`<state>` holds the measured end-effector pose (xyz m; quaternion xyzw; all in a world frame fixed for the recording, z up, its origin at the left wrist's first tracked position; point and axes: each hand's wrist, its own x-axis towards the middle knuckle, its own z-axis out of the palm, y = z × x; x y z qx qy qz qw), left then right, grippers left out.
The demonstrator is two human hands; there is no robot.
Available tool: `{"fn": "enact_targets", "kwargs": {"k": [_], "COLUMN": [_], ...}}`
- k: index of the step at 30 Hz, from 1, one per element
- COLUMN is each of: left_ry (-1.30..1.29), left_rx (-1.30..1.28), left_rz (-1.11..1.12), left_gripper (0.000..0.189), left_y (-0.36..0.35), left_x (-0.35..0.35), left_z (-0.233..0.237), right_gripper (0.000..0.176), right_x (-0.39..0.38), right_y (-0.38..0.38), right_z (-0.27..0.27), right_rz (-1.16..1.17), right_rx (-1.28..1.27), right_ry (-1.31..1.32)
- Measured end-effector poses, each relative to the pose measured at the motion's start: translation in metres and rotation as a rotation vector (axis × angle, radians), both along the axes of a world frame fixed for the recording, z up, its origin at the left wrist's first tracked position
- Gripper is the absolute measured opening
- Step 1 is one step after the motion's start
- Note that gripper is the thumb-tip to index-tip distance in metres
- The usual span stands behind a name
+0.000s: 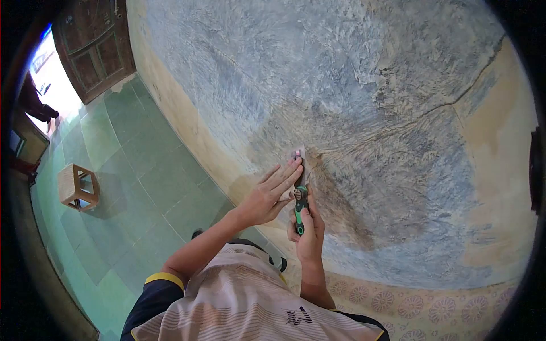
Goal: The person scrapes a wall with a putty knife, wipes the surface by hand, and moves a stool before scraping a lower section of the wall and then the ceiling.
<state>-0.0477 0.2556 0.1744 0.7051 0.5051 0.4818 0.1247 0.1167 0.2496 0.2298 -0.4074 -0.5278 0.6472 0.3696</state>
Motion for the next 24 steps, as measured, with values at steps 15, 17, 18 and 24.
{"fn": "enact_targets", "kwargs": {"k": [15, 17, 18, 24], "left_ry": [-0.055, -0.100, -0.179, -0.240], "left_rx": [-0.023, 0.014, 0.019, 0.045], "left_rz": [0.086, 0.097, 0.091, 0.030], "left_gripper": [0.065, 0.061, 0.063, 0.063], "left_y": [0.036, 0.043, 0.041, 0.048], "left_x": [-0.003, -0.007, -0.004, 0.002], "left_z": [0.010, 0.008, 0.011, 0.005], "right_gripper": [0.032, 0.033, 0.032, 0.029], "right_x": [0.003, -0.007, -0.014, -0.003], "right_y": [0.056, 0.061, 0.054, 0.057], "right_z": [0.016, 0.020, 0.016, 0.015], "right_rz": [0.166, 0.217, 0.193, 0.169], "right_rx": [-0.466, -0.595, -0.557, -0.497], "right_ry": [0.173, 0.212, 0.166, 0.170]}}
